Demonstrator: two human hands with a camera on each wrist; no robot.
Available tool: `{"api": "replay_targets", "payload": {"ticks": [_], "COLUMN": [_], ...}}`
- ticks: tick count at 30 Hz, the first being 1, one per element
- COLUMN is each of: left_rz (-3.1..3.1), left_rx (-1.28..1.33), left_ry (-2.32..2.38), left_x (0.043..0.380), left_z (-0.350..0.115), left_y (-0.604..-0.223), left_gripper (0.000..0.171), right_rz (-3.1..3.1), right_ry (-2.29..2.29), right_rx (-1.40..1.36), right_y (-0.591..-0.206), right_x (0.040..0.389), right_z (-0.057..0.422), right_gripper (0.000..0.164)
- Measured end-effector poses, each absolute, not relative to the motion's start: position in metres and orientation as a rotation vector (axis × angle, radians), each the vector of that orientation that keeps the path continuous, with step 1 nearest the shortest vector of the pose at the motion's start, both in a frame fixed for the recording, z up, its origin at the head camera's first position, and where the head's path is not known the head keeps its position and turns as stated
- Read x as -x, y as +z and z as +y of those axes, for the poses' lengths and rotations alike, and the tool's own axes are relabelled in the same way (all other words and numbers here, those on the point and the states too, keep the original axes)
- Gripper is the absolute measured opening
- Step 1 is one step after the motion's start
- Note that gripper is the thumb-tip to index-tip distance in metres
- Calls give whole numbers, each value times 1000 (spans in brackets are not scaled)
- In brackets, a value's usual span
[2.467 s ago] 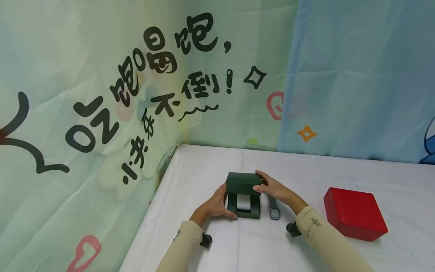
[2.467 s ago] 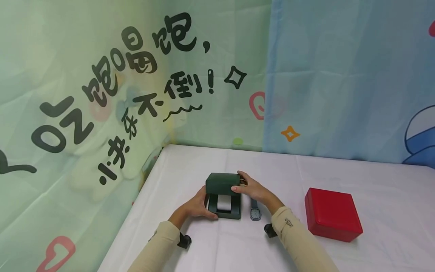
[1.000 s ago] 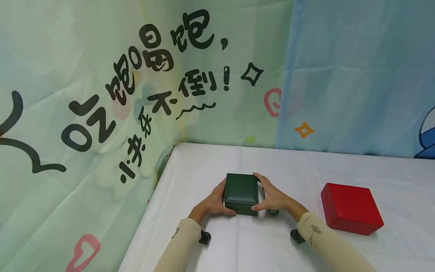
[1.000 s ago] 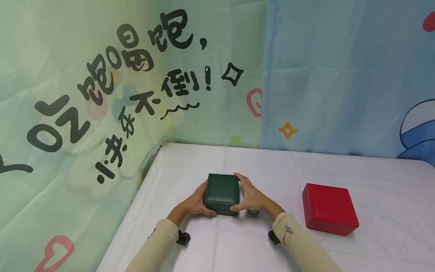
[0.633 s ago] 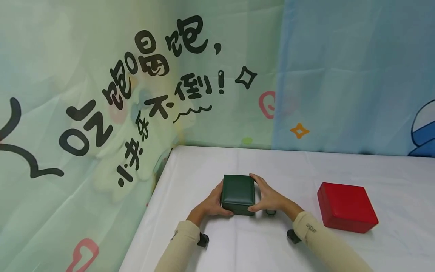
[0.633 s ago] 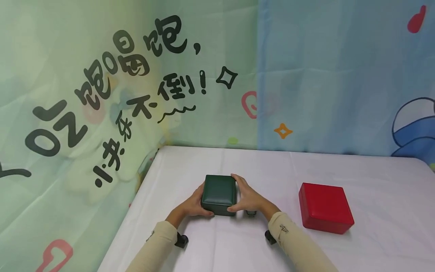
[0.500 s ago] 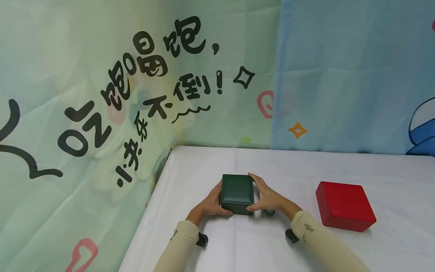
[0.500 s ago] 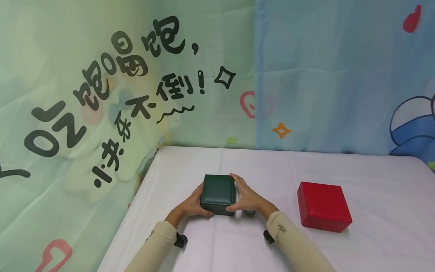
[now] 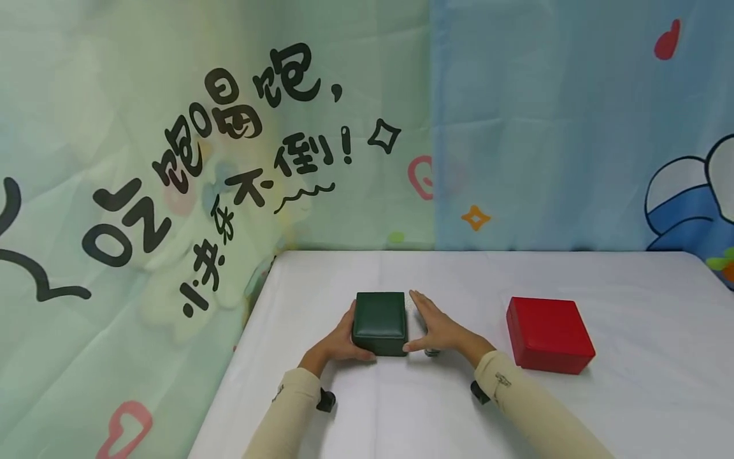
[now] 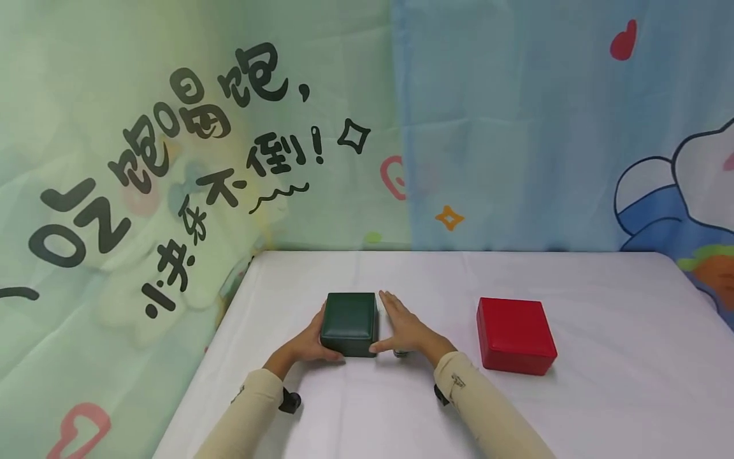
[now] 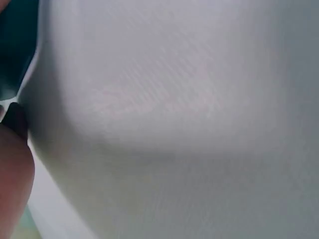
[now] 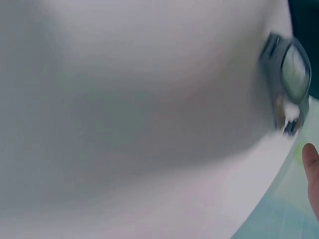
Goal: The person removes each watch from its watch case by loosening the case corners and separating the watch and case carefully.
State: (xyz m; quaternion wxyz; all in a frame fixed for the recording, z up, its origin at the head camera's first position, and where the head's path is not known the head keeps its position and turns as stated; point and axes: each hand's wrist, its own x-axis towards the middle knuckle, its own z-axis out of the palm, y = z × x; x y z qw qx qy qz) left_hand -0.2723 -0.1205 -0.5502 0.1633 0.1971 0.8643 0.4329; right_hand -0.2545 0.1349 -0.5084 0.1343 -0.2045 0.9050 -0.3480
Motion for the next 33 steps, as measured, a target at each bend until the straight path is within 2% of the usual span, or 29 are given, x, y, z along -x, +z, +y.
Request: {"api": "replay_targets", "payload": {"ticks": [5,13,18,24,29,33], "left_rz": [2463,2602,2654,2578,2505,2469], "left_rx": [-452,-564,-742,-983,-978,-928], "left_ry": [1186,1168,1041,985,970,961], "left_x": [270,283,279,272,262,250], "left_z": [-125,-108,-72,-14,31,59], "left_y": [-533,-502,-487,-482,-484,-496], "left_gripper": [127,123,129,129,116,115], "right_rz": [2688,2742,2750,2765,2751,2738], "right_ry": [-1023,-1052,-1034,-989,-988,-1011], "right_rx": [528,411,356,266,163,127], "right_y": [-497,-457,-441,-444,-450,-459], "right_x": [247,237,225,210,201,191], "right_z": [168,225,258,295,319,329], "right_gripper": [113,112,111,111,115,115]}}
